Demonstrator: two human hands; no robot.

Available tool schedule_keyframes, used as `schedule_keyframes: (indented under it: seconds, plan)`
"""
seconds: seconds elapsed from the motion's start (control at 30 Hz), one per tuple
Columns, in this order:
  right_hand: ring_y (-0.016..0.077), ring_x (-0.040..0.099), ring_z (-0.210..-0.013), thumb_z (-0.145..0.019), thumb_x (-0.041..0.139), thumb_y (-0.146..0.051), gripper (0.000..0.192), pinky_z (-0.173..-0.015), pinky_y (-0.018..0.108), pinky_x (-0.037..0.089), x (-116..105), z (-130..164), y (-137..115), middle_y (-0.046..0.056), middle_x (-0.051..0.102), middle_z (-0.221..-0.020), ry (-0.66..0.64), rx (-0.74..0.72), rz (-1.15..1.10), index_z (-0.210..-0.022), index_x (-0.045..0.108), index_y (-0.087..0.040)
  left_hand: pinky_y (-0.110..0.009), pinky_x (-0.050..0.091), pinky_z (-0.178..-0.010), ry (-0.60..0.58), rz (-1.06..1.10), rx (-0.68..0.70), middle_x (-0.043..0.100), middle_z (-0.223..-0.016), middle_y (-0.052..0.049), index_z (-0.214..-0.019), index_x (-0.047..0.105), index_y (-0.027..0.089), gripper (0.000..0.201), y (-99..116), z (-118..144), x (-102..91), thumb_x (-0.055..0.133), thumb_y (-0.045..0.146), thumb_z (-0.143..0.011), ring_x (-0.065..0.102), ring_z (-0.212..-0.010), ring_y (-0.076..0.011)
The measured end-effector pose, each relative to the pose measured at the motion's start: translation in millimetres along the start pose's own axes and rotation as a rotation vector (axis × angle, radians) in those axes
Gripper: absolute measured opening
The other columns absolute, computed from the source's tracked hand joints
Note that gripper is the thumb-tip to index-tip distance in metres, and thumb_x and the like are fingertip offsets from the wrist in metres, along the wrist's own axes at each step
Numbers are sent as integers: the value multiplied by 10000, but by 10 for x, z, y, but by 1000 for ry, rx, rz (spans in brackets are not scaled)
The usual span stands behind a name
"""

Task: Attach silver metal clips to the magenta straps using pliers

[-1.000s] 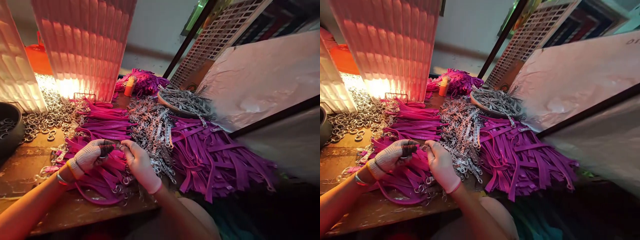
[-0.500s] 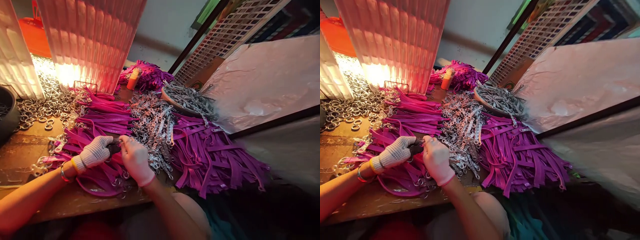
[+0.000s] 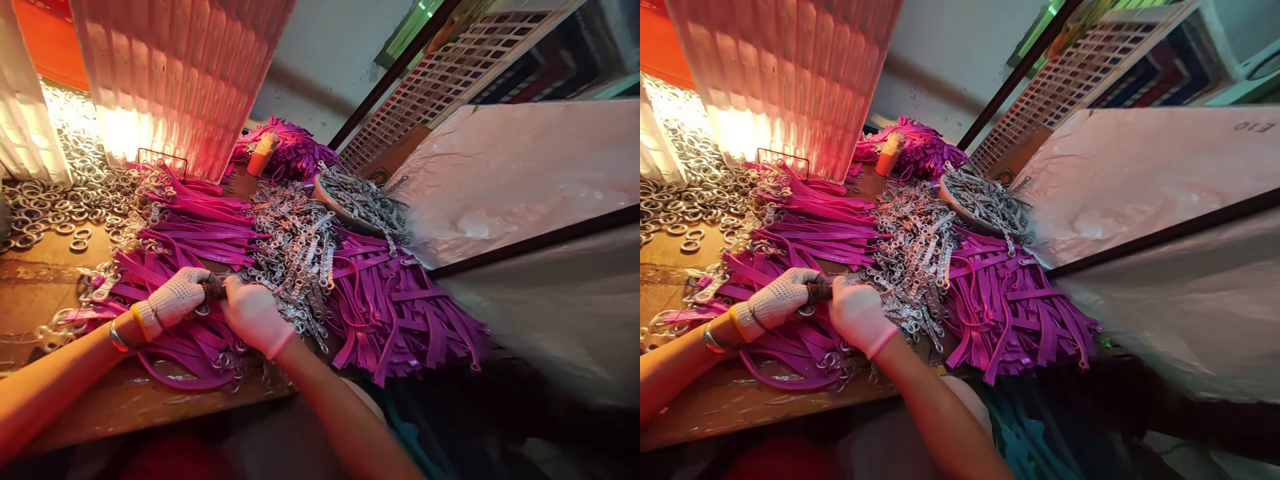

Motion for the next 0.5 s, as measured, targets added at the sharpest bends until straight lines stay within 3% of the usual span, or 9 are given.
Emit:
schedule_keyframes:
  seconds: [0.2, 0.3, 0.37, 0.43, 0.5]
  plan:
    - [273, 712, -740, -993, 451, -331, 259, -630, 315, 467, -7, 113, -91, 133, 720, -819, -17, -33, 58, -1048, 607, -132, -166, 260, -338, -21, 9, -66, 508, -512, 24, -753, 658, 147, 246, -54, -32, -41, 726, 383, -770, 374, -383, -66]
    - [255, 684, -816, -980, 475, -549, 412, -716, 327, 469, -111, 226, 26, 110, 714, -875, 27, -44, -30, -980, 646, -175, -156, 280, -334, 113, 255, -62, 527, -523, 24, -819, 673, 140, 170, -3, -59, -174, 744, 272, -738, 379, -375, -63]
    - [233, 654, -933, -974, 486, -578, 419, -807, 317, 457, -198, 231, 263, 88, 711, -966, 99, -39, -129, -994, 666, -201, -140, 248, -307, 185, 459, -109, 528, -538, 20, -790, 640, 134, 94, -7, -58, -214, 700, 197, -757, 362, -360, -52]
    - [195, 630, -998, -1010, 488, -448, 304, -866, 287, 432, -201, 166, 698, 64, 711, -1017, 171, 104, -209, -1063, 669, -210, -119, 205, -284, 222, 639, -191, 542, -575, 6, -786, 606, 131, 51, -29, -35, -186, 628, 162, -819, 377, -363, -48]
    - [184, 632, -967, -980, 546, -325, 192, -855, 273, 425, 9, 63, 1099, 54, 720, -997, 112, 269, -222, -1026, 688, -206, -105, 207, -276, 252, 745, -260, 573, -631, -16, -814, 589, 128, 87, -38, 9, -145, 552, 154, -889, 431, -386, -53]
Point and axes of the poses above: each hand's wrist, its own z-axis away from the middle knuckle, its own x-axis out of the palm, y = z × x, the point moved 10 cm from there along -z, towards the middle knuckle
